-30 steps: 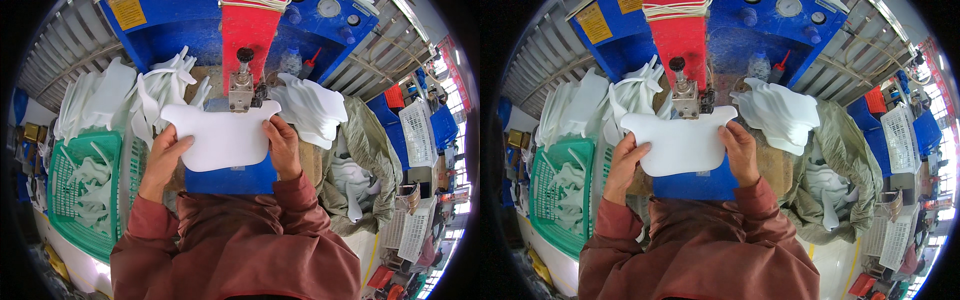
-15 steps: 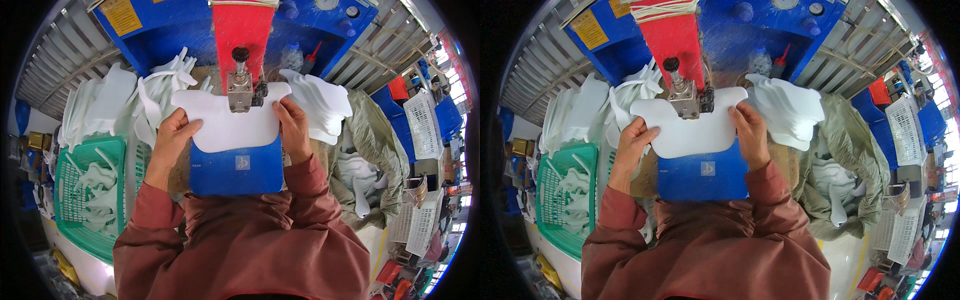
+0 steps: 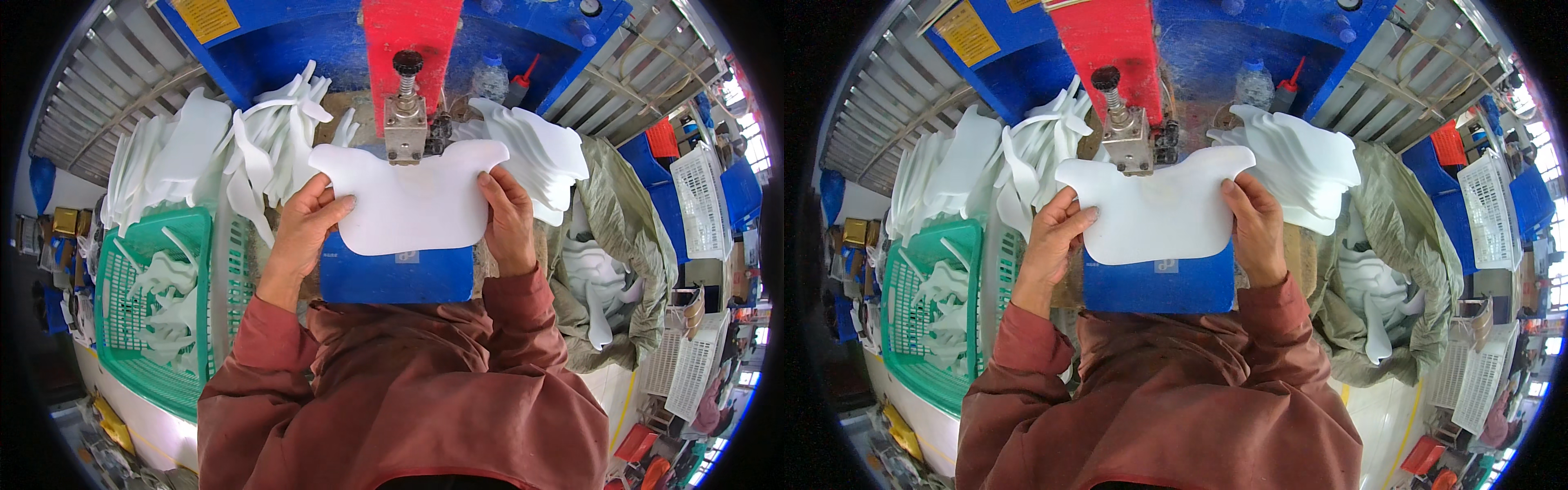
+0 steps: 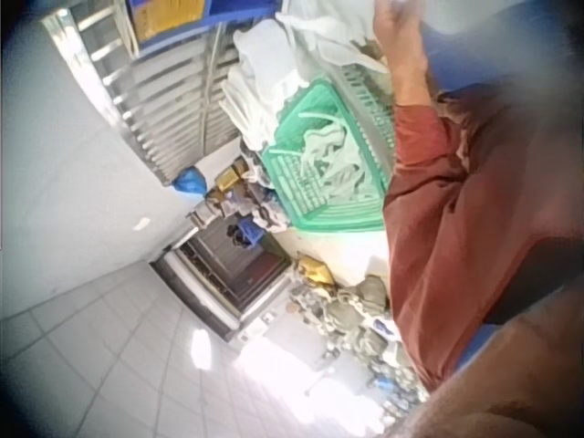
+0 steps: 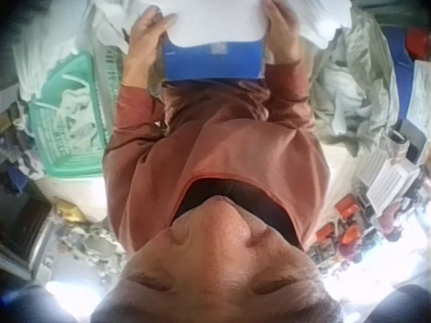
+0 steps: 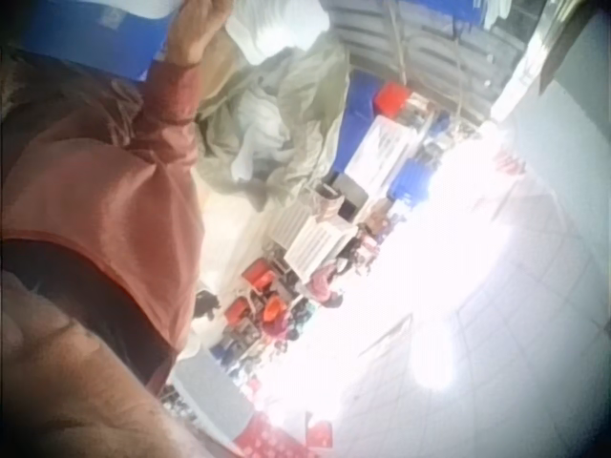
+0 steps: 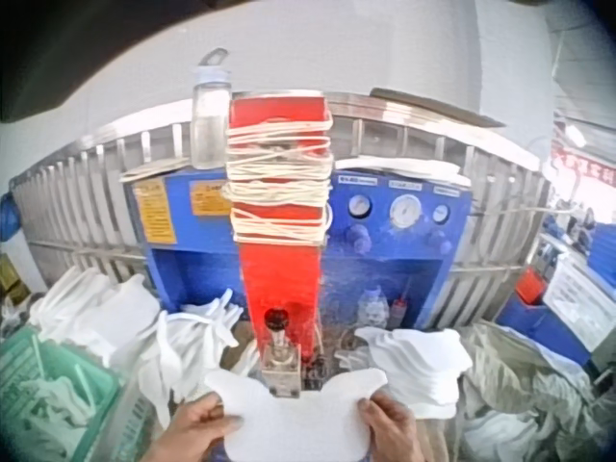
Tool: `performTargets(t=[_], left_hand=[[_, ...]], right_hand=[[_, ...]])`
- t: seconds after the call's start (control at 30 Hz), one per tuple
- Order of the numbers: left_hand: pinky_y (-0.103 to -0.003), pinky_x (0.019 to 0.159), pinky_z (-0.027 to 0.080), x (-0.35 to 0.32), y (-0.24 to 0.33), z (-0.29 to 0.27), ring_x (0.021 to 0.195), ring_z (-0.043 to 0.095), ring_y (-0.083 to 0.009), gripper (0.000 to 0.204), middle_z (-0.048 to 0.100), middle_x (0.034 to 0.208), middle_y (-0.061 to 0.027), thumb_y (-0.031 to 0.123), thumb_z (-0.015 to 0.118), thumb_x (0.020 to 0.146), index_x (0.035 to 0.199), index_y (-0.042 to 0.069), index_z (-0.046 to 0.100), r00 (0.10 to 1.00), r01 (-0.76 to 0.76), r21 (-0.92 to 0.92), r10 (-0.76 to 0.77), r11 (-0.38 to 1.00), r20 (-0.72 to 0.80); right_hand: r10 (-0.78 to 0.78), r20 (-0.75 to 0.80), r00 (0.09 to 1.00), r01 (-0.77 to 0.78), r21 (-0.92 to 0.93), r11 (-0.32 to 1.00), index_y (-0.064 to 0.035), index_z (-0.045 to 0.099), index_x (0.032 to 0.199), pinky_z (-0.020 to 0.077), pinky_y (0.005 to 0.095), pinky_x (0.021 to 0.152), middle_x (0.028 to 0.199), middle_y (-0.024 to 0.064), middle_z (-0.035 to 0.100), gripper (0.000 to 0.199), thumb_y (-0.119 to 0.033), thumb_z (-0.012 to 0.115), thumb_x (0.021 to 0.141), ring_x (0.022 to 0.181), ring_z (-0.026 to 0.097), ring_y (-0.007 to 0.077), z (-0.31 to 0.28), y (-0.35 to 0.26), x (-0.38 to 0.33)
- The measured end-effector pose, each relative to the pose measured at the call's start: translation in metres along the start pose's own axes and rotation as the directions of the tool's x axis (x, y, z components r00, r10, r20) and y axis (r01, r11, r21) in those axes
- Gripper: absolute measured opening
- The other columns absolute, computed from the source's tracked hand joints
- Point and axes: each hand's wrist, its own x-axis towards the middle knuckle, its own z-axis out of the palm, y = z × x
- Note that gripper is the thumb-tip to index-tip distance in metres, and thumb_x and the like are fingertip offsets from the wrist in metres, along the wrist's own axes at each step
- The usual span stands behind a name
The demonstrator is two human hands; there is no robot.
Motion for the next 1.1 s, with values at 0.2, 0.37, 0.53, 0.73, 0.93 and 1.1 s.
performTargets(t=[0.2, 0.37, 0.53, 0.73, 0.93, 1.1], left_hand=[[-0.024, 0.081, 0.055, -0.001, -0.006, 0.017, 0.095, 0.068, -0.0085, 0.043, 0.074, 0.117, -0.0082, 0.003, 0.068, 0.099, 0.141, 0.0, 0.058, 1.0, -0.019, -0.066, 0.02, 0.998, 0.018], [-0.02, 0.07, 0.048, 0.001, -0.01, 0.025, 0.083, 0.061, -0.0027, 0.046, 0.074, 0.111, -0.0032, 0.005, 0.068, 0.098, 0.144, 0.004, 0.057, 0.999, 0.001, 0.023, -0.002, 1.0, 0.041], [-0.02, 0.074, 0.048, 0.004, -0.016, 0.031, 0.088, 0.062, -0.0037, 0.049, 0.074, 0.112, -0.003, 0.005, 0.068, 0.098, 0.146, 0.004, 0.056, 0.994, 0.025, 0.023, -0.027, 0.999, 0.11], [-0.027, 0.092, 0.054, 0.007, -0.028, 0.041, 0.105, 0.067, -0.0109, 0.049, 0.072, 0.119, -0.0061, 0.002, 0.068, 0.099, 0.146, 0.002, 0.055, 0.987, 0.042, -0.055, -0.033, 0.998, 0.158], [-0.026, 0.089, 0.054, 0.008, -0.035, 0.051, 0.103, 0.066, -0.0101, 0.045, 0.071, 0.12, -0.0061, 0.003, 0.066, 0.099, 0.143, 0.003, 0.056, 0.98, 0.053, -0.046, -0.043, 0.998, 0.196], [-0.029, 0.094, 0.053, 0.012, -0.038, 0.058, 0.108, 0.066, -0.0123, 0.043, 0.071, 0.123, -0.0068, 0.004, 0.066, 0.099, 0.142, 0.003, 0.057, 0.972, 0.071, -0.032, -0.062, 0.997, 0.226]], right_hand=[[-0.019, -0.032, 0.999, 0.018, -0.037, 0.999, 0.005, 0.069, 0.124, 0.0556, 0.0253, 0.085, 0.111, 0.0071, 0.074, 0.026, -0.011, 0.066, 0.104, 0.096, 0.069, 0.0117, -0.016, -0.007, -0.012], [-0.023, -0.064, 0.998, 0.022, -0.02, 1.0, 0.0039, 0.071, 0.123, 0.0549, 0.0245, 0.084, 0.11, 0.0056, 0.074, 0.024, -0.011, 0.067, 0.104, 0.094, 0.068, 0.0104, -0.025, -0.011, -0.022], [-0.036, -0.138, 0.99, 0.03, -0.045, 0.999, 0.0027, 0.071, 0.12, 0.0545, 0.0236, 0.083, 0.107, 0.0043, 0.074, 0.021, -0.01, 0.067, 0.104, 0.093, 0.067, 0.0088, -0.038, -0.013, -0.029], [-0.039, -0.175, 0.984, 0.037, -0.013, 0.999, 0.001, 0.072, 0.115, 0.0541, 0.0238, 0.082, 0.105, 0.0029, 0.074, 0.015, -0.008, 0.067, 0.103, 0.091, 0.067, 0.0082, -0.053, -0.013, -0.041], [-0.042, -0.217, 0.975, 0.034, -0.041, 0.999, 0.0008, 0.072, 0.115, 0.0537, 0.0246, 0.085, 0.106, 0.0032, 0.074, 0.014, -0.007, 0.066, 0.104, 0.093, 0.066, 0.0089, -0.065, -0.016, -0.051], [-0.066, -0.227, 0.972, 0.057, -0.049, 0.997, 0.0005, 0.072, 0.115, 0.0532, 0.0253, 0.088, 0.107, 0.0026, 0.074, 0.015, -0.007, 0.066, 0.104, 0.096, 0.066, 0.0094, -0.073, -0.017, -0.056]])
